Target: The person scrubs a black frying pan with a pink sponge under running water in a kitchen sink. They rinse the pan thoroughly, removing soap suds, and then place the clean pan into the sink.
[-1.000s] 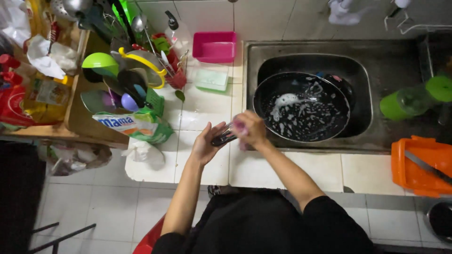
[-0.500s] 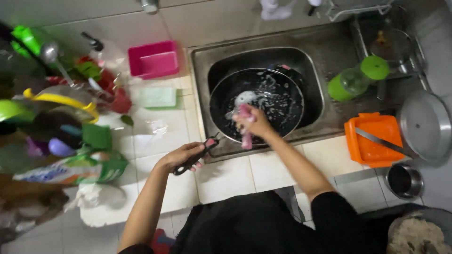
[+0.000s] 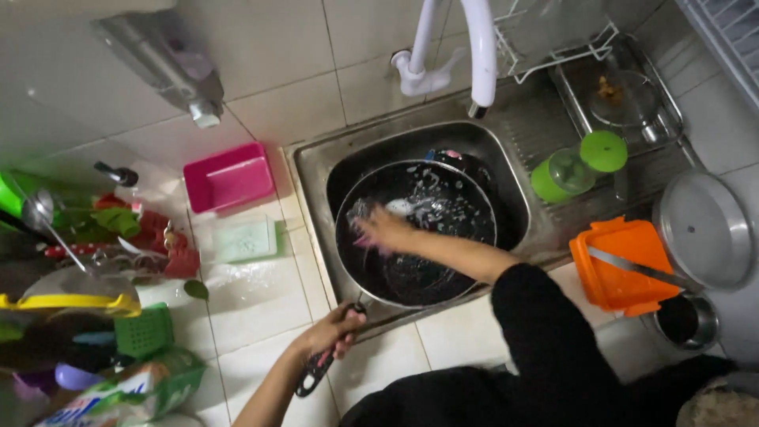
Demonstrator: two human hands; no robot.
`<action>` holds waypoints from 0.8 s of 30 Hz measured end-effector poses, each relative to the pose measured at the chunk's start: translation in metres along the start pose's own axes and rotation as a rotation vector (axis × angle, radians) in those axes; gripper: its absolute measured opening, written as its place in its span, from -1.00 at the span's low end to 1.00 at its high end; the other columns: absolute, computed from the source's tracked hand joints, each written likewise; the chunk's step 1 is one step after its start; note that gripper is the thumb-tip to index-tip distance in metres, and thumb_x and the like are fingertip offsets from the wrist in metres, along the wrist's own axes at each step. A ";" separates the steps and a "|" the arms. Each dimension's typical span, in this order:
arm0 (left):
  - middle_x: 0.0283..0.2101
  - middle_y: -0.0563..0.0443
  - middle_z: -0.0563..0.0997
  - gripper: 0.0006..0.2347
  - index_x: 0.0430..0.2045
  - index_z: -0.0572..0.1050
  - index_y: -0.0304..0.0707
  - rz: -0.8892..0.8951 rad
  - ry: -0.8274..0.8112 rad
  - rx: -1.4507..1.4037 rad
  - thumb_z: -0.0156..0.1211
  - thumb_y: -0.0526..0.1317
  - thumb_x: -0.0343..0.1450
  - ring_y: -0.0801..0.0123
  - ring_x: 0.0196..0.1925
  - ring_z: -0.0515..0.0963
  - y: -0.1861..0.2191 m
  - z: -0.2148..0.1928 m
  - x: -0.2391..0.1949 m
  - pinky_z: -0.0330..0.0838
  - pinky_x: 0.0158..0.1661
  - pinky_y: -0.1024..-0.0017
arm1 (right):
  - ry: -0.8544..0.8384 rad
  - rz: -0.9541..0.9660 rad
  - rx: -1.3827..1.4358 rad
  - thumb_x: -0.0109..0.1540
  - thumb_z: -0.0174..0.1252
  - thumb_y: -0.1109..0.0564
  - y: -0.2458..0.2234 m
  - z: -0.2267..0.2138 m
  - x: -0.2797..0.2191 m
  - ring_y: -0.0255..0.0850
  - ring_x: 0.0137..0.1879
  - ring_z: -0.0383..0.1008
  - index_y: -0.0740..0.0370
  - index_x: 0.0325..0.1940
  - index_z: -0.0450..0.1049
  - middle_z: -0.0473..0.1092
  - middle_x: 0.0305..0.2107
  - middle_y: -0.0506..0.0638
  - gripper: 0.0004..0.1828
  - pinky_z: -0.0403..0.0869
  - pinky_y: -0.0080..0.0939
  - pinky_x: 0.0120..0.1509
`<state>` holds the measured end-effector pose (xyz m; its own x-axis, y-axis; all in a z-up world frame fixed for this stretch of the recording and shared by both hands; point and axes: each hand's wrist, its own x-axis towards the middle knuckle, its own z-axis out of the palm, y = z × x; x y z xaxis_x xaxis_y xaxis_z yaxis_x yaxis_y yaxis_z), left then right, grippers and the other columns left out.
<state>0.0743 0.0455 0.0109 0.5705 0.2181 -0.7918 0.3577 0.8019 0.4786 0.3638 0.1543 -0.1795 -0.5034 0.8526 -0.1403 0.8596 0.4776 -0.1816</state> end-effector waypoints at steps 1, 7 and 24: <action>-0.60 0.04 0.29 -0.64 0.05 0.20 -0.28 0.007 0.000 0.007 0.22 -0.20 0.47 0.52 -0.75 0.22 -0.001 -0.004 0.001 0.20 -0.77 0.50 | 0.007 0.002 -0.006 0.10 0.45 -0.05 0.030 -0.020 -0.006 0.50 0.46 0.05 0.03 0.62 -0.17 0.08 0.28 0.64 0.20 0.40 0.27 0.25; -0.63 0.08 0.29 -0.50 0.26 0.20 -0.18 -0.009 0.022 -0.035 0.25 -0.16 0.44 0.56 -0.75 0.22 0.002 0.008 -0.008 0.10 -0.75 0.60 | -0.058 0.432 -0.821 0.31 -0.38 -0.45 0.091 -0.030 -0.125 0.27 0.65 -0.27 -0.38 0.58 -0.06 -0.09 0.55 0.02 -0.26 -0.19 0.58 0.55; -0.56 -0.05 0.17 -0.77 -0.01 0.26 -0.23 0.208 0.166 0.061 0.11 -0.28 0.50 0.37 -0.73 0.14 -0.019 0.041 -0.063 0.10 -0.75 0.44 | 0.526 0.288 2.213 0.33 0.05 0.11 -0.095 -0.176 0.021 -0.41 -0.66 0.11 -0.09 -0.42 0.19 0.17 -0.66 -0.22 -0.74 0.07 -0.27 -0.70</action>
<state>0.0624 -0.0064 0.0673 0.5094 0.4665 -0.7231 0.2926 0.6963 0.6554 0.2871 0.1641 0.0065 -0.0518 0.9702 -0.2367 -0.6981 -0.2047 -0.6861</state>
